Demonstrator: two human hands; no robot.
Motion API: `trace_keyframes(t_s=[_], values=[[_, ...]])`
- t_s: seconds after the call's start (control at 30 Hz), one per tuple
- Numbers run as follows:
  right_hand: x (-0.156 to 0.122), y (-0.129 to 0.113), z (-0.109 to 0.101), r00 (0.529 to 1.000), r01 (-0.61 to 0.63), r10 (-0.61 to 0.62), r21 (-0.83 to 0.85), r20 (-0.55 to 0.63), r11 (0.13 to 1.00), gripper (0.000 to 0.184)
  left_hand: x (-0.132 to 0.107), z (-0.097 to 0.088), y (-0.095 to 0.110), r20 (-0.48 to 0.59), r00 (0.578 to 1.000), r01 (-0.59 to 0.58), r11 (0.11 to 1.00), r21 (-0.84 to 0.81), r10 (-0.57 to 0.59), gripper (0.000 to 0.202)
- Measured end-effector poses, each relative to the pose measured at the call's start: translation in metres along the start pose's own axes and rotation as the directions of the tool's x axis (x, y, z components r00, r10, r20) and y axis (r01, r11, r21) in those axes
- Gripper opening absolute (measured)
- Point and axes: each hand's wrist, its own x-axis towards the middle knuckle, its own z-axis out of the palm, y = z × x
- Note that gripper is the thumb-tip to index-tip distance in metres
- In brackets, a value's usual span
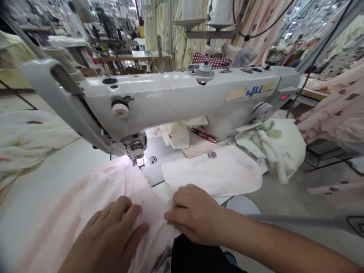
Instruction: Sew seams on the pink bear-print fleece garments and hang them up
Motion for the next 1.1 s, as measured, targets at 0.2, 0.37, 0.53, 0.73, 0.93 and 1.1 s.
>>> trace_keyframes(t_s=[0.2,0.37,0.53,0.73,0.93,1.1], values=[[-0.001,0.001,-0.002,1.000,0.011,-0.011,-0.029,0.022,1.000,0.022,-0.009,0.013,-0.005,-0.096,0.986,-0.115,0.974,0.194,0.136,0.031],[0.005,0.001,-0.010,0.992,0.085,-0.079,-0.052,0.096,0.995,0.019,-0.011,0.020,-0.013,-0.064,0.987,-0.136,0.978,0.157,0.147,0.041],[0.031,0.015,-0.005,0.955,0.271,-0.247,-0.148,0.163,0.951,0.019,0.005,0.014,-0.054,0.013,0.993,-0.117,0.993,0.020,0.117,0.037],[0.079,0.035,0.009,0.955,0.282,-0.255,-0.211,0.149,0.936,0.013,0.043,0.004,-0.113,0.088,0.976,-0.196,0.980,-0.035,0.199,0.032],[0.107,0.049,0.019,0.986,0.157,-0.165,-0.241,-0.014,0.958,0.021,0.072,0.008,-0.154,0.070,0.973,-0.220,0.975,-0.016,0.221,0.025],[0.111,0.054,0.026,0.995,0.100,-0.101,-0.298,0.012,0.949,0.022,0.092,0.010,-0.185,0.077,0.980,-0.186,0.983,-0.005,0.185,0.031]])
